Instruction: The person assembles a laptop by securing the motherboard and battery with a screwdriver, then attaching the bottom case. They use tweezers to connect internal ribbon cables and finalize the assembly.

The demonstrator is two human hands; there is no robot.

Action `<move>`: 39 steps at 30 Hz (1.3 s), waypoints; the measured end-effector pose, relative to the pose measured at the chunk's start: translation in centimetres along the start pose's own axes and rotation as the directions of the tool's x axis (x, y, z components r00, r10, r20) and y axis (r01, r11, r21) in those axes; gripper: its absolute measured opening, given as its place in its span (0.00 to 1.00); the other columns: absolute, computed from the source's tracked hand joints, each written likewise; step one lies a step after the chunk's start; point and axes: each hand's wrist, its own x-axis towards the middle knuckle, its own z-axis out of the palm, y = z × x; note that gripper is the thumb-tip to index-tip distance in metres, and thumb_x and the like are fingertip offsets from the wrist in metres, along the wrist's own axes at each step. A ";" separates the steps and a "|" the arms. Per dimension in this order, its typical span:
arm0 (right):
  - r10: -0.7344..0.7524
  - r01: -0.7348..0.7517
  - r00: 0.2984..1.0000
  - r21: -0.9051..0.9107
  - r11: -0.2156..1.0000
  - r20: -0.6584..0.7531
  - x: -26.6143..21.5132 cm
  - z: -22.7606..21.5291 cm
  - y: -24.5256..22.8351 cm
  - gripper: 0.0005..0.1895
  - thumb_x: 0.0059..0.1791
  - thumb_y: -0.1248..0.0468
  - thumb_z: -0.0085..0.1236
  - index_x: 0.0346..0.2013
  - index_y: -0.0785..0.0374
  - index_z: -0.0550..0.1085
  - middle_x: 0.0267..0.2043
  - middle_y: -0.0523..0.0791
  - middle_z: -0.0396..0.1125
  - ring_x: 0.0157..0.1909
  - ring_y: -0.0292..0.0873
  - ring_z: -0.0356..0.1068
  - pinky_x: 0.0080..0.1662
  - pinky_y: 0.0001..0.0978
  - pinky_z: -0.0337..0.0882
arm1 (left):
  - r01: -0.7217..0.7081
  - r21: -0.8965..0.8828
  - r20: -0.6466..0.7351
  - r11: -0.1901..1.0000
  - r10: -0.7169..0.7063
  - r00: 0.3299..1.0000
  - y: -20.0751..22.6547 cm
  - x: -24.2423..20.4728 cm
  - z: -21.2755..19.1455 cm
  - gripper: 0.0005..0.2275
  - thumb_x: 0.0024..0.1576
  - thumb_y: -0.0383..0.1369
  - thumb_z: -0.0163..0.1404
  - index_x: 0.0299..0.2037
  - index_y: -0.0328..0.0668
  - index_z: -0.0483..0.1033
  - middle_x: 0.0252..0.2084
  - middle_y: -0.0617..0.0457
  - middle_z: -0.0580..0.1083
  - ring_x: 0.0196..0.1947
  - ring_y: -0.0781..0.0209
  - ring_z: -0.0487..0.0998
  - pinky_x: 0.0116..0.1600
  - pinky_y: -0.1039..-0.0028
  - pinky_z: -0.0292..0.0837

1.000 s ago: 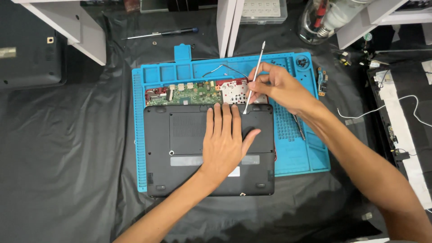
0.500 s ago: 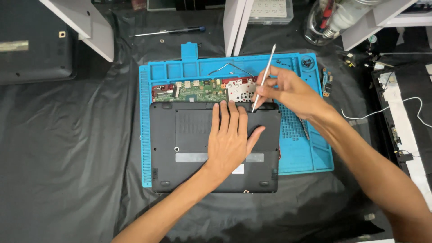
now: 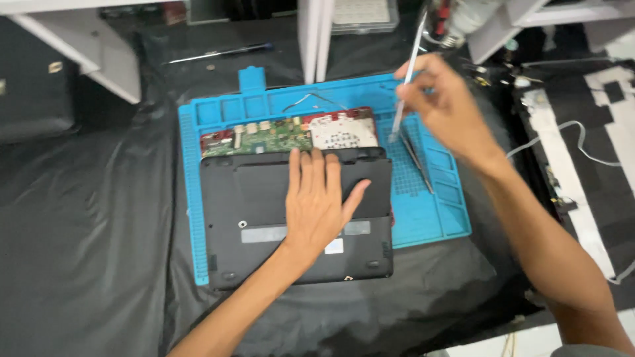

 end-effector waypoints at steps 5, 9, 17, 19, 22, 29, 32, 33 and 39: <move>-0.013 -0.123 0.965 -0.498 0.859 -0.261 -5.4 -5.0 -0.6 0.17 0.56 0.61 0.59 0.58 0.63 0.71 0.29 0.45 0.65 0.30 0.38 0.66 0.32 0.33 0.61 | 0.007 0.017 -0.011 1.000 -0.007 1.000 0.1 0.1 -0.2 0.28 0.61 0.48 0.55 0.51 0.22 0.70 0.52 0.29 0.70 0.55 0.34 0.70 0.71 0.46 0.59; 0.184 -0.416 0.900 -0.657 0.629 -0.394 -8.8 -7.6 3.6 0.20 0.52 0.60 0.62 0.55 0.67 0.70 0.27 0.49 0.71 0.28 0.46 0.73 0.33 0.37 0.70 | 0.017 0.028 0.003 0.999 -0.017 1.000 0.0 0.0 0.0 0.27 0.61 0.48 0.55 0.52 0.22 0.70 0.53 0.29 0.70 0.55 0.34 0.70 0.70 0.46 0.59; -0.203 -0.264 0.922 -0.918 0.298 -0.331 -9.6 -4.2 1.4 0.15 0.60 0.61 0.60 0.55 0.68 0.72 0.41 0.56 0.70 0.41 0.62 0.71 0.41 0.52 0.69 | 0.086 -0.125 0.008 0.988 -0.086 0.996 -0.4 0.2 -0.1 0.12 0.64 0.33 0.52 0.50 0.30 0.71 0.52 0.36 0.70 0.53 0.38 0.69 0.69 0.47 0.60; -0.263 -0.092 0.939 -0.899 0.428 -0.221 -8.9 -1.3 -0.3 0.13 0.59 0.63 0.57 0.56 0.64 0.73 0.46 0.54 0.69 0.46 0.59 0.71 0.47 0.49 0.70 | 0.128 -0.186 0.014 0.974 -0.128 0.992 -0.6 0.2 -0.1 0.09 0.64 0.30 0.50 0.50 0.32 0.71 0.53 0.37 0.69 0.55 0.38 0.68 0.65 0.48 0.61; -0.333 0.150 0.942 -0.823 0.548 -0.049 -7.9 3.5 -1.9 0.21 0.51 0.60 0.61 0.58 0.61 0.72 0.55 0.53 0.65 0.55 0.57 0.67 0.55 0.48 0.67 | 0.175 -0.272 0.023 0.946 -0.175 0.984 -0.8 0.1 -0.1 0.07 0.63 0.24 0.49 0.50 0.33 0.71 0.54 0.39 0.68 0.57 0.38 0.67 0.62 0.51 0.62; -0.551 0.316 0.833 -0.784 0.535 -0.040 -4.0 6.2 -0.2 0.35 0.49 0.53 0.68 0.64 0.67 0.64 0.63 0.57 0.62 0.63 0.57 0.62 0.64 0.49 0.62 | 0.165 -0.286 0.004 0.944 -0.171 0.985 -0.7 0.0 -0.3 0.09 0.60 0.19 0.47 0.50 0.32 0.70 0.55 0.37 0.66 0.58 0.37 0.66 0.63 0.50 0.62; -0.425 0.005 0.733 -0.620 0.784 -0.532 -2.4 2.3 -0.6 0.15 0.63 0.64 0.56 0.63 0.62 0.66 0.52 0.56 0.66 0.54 0.52 0.65 0.58 0.41 0.65 | 0.152 -0.293 -0.013 0.944 -0.163 0.987 -0.5 0.1 -0.7 0.09 0.61 0.20 0.47 0.51 0.32 0.70 0.56 0.37 0.66 0.58 0.36 0.66 0.63 0.51 0.62; -0.430 0.015 0.734 -0.620 0.784 -0.526 -2.5 2.5 -1.6 0.15 0.63 0.64 0.56 0.63 0.62 0.66 0.52 0.56 0.66 0.54 0.52 0.65 0.58 0.41 0.65 | 0.154 -0.286 -0.020 0.946 -0.167 0.986 -0.6 0.2 -0.6 0.09 0.61 0.20 0.47 0.51 0.32 0.70 0.56 0.37 0.66 0.58 0.36 0.66 0.63 0.51 0.62; -0.447 0.111 0.827 -0.681 0.724 -0.340 -4.9 4.0 -3.3 0.27 0.55 0.64 0.56 0.67 0.59 0.59 0.56 0.61 0.61 0.57 0.57 0.63 0.57 0.43 0.64 | 0.145 -0.299 -0.020 0.943 -0.159 0.987 -0.6 0.2 -0.3 0.08 0.62 0.21 0.47 0.50 0.31 0.70 0.54 0.36 0.66 0.57 0.35 0.66 0.63 0.47 0.61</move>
